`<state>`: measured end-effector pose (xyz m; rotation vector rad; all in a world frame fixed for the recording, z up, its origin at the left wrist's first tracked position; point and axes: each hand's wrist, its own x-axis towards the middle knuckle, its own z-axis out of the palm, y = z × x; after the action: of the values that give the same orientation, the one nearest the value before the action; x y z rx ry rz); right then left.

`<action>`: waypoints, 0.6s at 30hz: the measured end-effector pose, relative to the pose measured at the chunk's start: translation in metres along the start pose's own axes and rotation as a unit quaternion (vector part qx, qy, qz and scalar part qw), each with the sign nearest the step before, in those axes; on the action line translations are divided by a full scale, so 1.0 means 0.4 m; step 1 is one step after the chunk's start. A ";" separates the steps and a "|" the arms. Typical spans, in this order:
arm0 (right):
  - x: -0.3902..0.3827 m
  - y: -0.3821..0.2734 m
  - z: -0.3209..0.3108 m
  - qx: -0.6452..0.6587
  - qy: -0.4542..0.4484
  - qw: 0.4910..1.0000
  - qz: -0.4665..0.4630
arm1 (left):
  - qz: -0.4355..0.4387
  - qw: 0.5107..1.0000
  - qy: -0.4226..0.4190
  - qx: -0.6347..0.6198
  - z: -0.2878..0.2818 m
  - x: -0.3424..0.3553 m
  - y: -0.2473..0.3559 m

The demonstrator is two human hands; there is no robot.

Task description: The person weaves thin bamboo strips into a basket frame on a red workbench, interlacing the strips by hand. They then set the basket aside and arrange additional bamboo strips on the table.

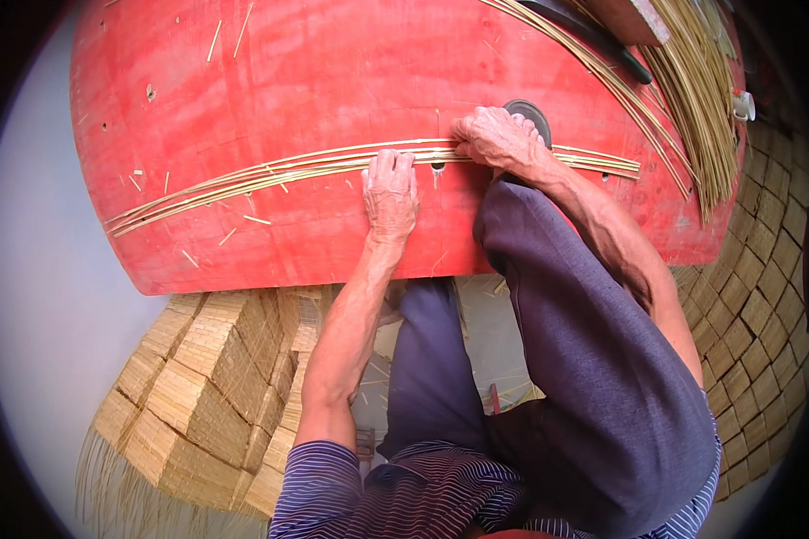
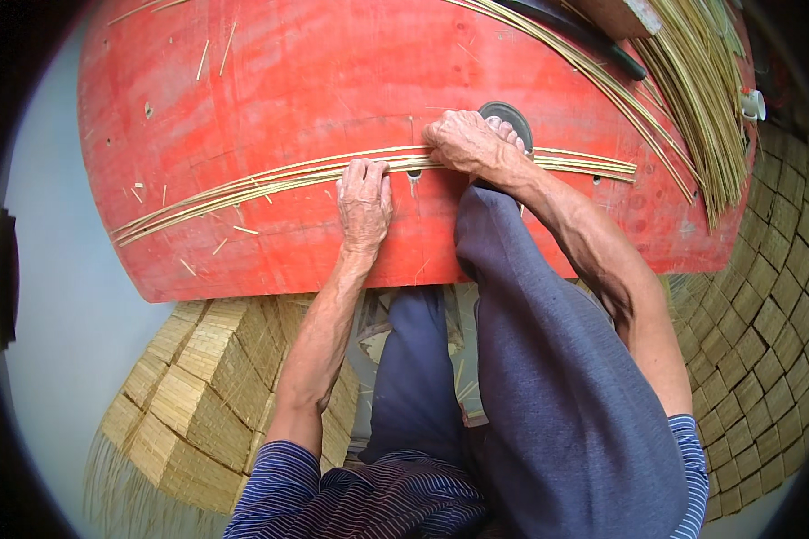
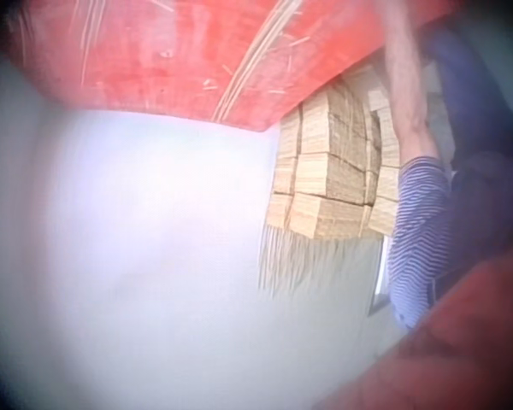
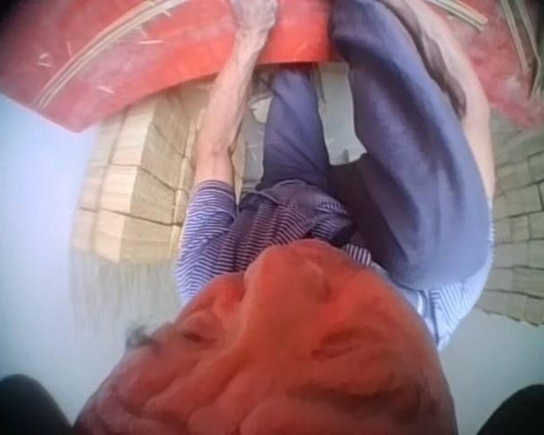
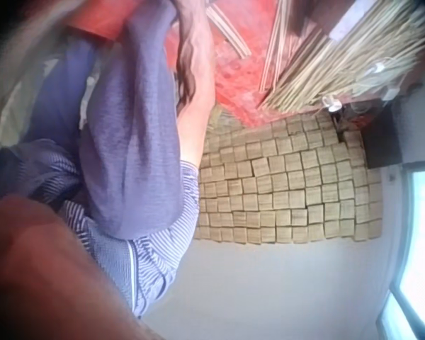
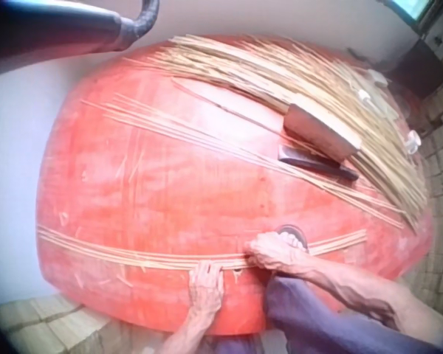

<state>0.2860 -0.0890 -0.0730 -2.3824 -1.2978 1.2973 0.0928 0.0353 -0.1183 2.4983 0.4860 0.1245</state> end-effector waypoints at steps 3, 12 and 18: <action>0.002 0.005 0.005 -0.014 0.003 1.000 -0.004 | 0.008 1.000 0.005 0.002 0.004 -0.006 -0.003; 0.011 0.018 0.022 -0.018 0.017 1.000 -0.007 | 0.026 1.000 0.004 0.014 0.006 -0.032 -0.008; 0.024 0.034 0.047 0.004 0.043 0.999 -0.015 | 0.050 0.998 0.001 0.032 0.009 -0.041 -0.023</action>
<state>0.2832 -0.0955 -0.0971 -2.3757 -1.2968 1.1765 0.0755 0.0343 -0.1260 2.5868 0.3704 0.1521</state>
